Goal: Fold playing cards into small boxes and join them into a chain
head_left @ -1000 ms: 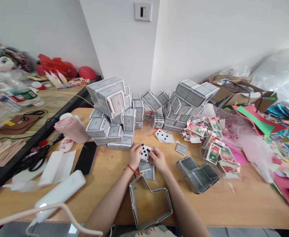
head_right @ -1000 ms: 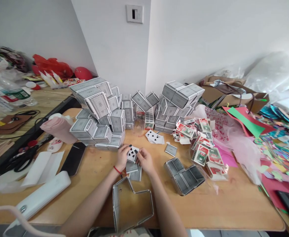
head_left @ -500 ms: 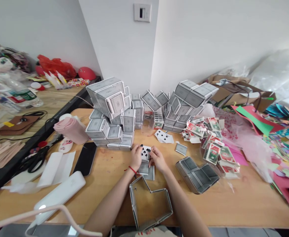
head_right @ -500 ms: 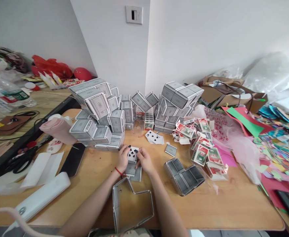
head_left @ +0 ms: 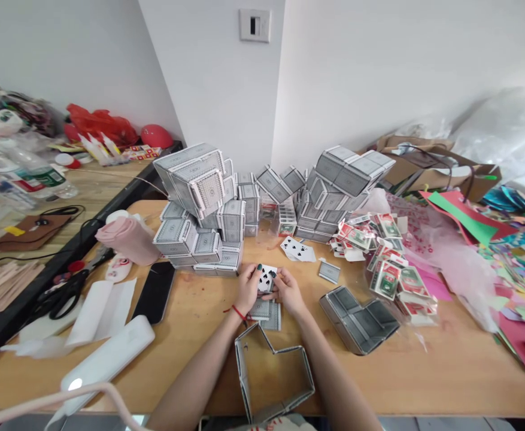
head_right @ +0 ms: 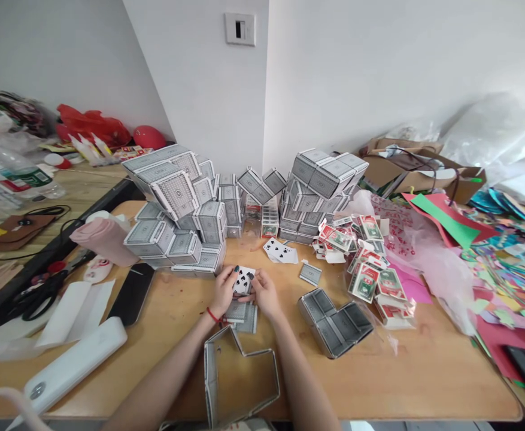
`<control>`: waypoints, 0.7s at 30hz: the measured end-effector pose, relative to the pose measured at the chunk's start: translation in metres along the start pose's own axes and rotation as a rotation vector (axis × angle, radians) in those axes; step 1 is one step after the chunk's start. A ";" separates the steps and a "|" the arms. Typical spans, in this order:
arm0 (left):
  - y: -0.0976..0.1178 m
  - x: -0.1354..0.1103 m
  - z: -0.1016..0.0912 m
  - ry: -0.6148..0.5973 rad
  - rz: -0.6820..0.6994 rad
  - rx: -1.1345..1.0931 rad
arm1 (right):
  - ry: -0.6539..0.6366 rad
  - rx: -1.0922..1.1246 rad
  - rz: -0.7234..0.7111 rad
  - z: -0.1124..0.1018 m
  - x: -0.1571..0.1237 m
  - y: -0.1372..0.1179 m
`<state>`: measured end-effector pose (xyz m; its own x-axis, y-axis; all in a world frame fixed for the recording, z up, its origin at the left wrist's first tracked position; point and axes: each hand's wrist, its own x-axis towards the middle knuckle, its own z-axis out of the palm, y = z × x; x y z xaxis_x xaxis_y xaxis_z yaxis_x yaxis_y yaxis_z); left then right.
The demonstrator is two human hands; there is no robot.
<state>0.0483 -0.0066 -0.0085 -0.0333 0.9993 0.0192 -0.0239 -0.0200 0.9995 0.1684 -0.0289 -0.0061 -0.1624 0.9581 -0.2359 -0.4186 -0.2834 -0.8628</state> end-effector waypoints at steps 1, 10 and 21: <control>0.000 -0.001 0.000 0.005 0.003 -0.013 | -0.005 -0.001 0.002 0.001 0.000 0.000; -0.006 -0.002 0.004 0.110 -0.003 -0.028 | -0.053 -0.023 0.062 0.001 -0.003 -0.005; 0.003 -0.003 -0.003 -0.061 0.009 0.007 | 0.109 -0.022 -0.051 0.000 0.001 0.005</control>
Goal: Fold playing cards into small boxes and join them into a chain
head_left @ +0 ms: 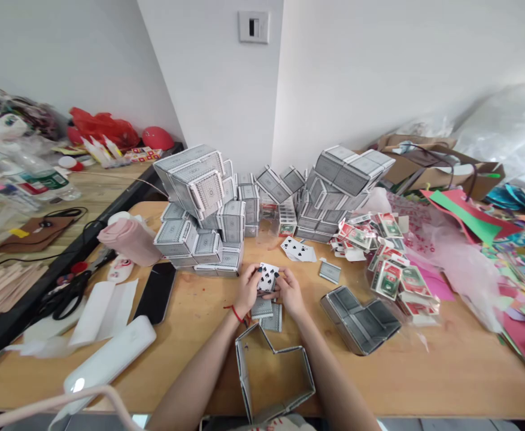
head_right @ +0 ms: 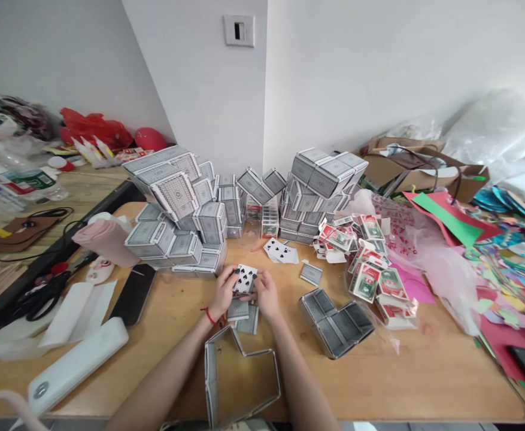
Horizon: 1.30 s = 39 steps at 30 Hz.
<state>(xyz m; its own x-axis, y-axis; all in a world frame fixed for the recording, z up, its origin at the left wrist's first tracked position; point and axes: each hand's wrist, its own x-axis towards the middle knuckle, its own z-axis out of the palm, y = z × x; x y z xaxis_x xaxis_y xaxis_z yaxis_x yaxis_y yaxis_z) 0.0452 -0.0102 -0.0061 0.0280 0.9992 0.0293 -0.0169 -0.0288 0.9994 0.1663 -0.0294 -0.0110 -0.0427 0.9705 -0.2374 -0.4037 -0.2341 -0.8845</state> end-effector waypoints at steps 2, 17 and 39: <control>-0.001 -0.001 0.000 0.006 -0.012 -0.005 | 0.008 -0.021 -0.014 0.000 -0.001 0.000; -0.001 -0.004 0.005 0.062 -0.074 -0.007 | -0.079 -0.129 0.047 0.005 -0.002 -0.005; 0.001 -0.007 0.002 0.079 0.065 0.077 | -0.216 0.088 0.168 -0.002 0.001 -0.013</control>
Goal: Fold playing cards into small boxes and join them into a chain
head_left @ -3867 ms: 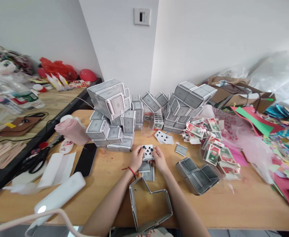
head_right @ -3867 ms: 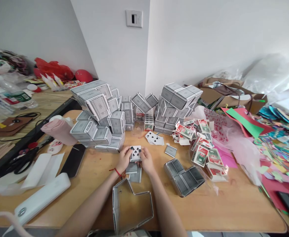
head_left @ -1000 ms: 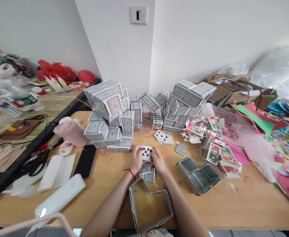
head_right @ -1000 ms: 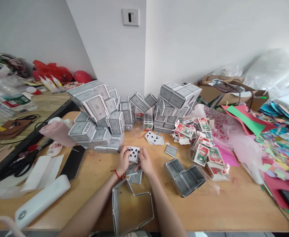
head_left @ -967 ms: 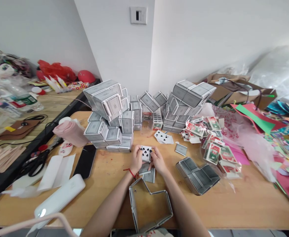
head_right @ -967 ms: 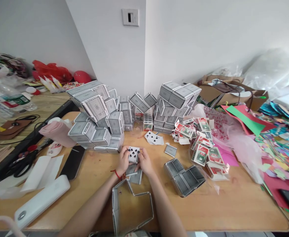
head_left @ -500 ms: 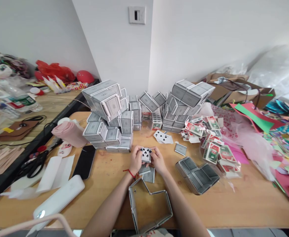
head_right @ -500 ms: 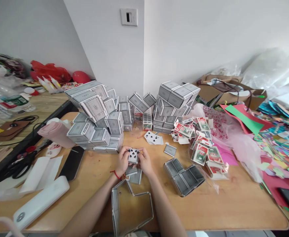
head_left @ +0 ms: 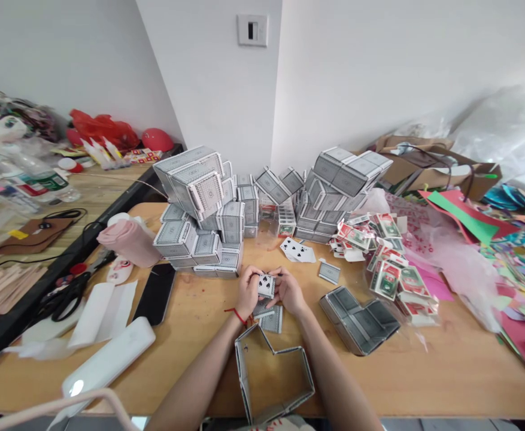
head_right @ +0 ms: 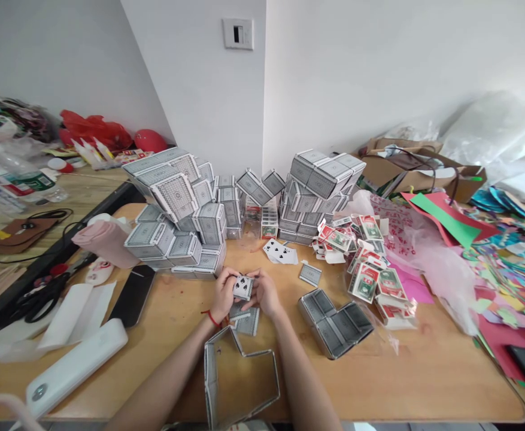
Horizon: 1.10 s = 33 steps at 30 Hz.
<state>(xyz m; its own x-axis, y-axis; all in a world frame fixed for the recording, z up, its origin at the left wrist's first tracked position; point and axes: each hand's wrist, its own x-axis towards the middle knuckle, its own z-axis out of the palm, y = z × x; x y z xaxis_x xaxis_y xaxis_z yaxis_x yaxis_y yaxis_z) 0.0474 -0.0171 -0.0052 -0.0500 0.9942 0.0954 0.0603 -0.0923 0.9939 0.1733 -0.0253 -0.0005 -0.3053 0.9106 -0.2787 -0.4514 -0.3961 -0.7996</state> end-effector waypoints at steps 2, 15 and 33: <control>0.001 0.000 0.000 0.002 0.035 0.010 | -0.006 -0.014 0.049 0.000 0.002 -0.002; 0.002 0.001 -0.004 -0.176 0.003 -0.054 | -0.247 -0.072 0.124 -0.017 0.005 -0.001; -0.006 0.014 0.004 -0.145 0.004 0.205 | -0.025 -0.213 -0.096 -0.010 0.002 0.011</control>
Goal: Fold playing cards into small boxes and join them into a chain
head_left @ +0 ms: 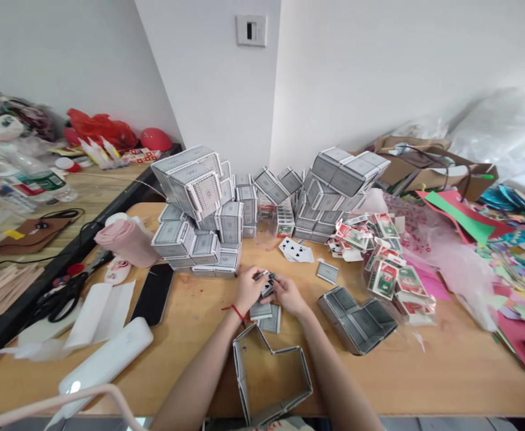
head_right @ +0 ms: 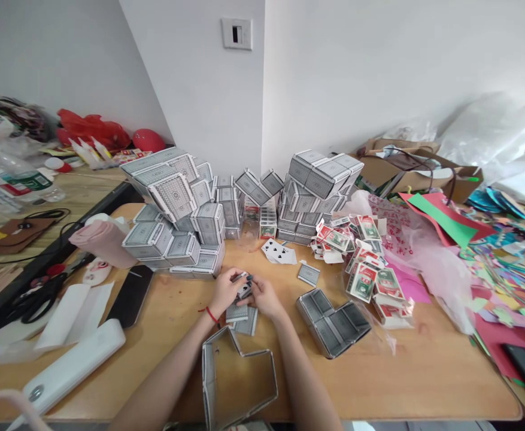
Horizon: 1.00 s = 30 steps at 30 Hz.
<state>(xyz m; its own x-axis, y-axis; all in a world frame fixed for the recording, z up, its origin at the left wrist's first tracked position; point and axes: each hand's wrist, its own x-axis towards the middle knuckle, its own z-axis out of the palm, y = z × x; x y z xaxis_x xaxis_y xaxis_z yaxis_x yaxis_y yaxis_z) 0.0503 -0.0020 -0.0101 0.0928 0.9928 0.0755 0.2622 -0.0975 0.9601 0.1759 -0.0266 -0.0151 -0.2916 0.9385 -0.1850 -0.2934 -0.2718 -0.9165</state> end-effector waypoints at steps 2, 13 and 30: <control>0.000 0.001 0.002 0.029 -0.018 -0.014 | -0.006 -0.039 -0.008 0.000 0.000 0.001; 0.000 0.007 0.000 0.074 -0.107 -0.094 | 0.113 -0.236 -0.045 0.004 0.008 0.006; 0.008 0.006 -0.012 -0.033 0.050 -0.206 | 0.166 -0.022 -0.185 -0.003 0.025 0.000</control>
<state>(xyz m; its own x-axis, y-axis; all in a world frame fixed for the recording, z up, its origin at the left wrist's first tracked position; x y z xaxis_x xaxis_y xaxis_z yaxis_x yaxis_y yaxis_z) 0.0417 0.0037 0.0007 0.1330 0.9840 0.1184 0.0548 -0.1266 0.9904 0.1714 -0.0023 -0.0212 -0.0807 0.9945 -0.0672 -0.3075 -0.0890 -0.9474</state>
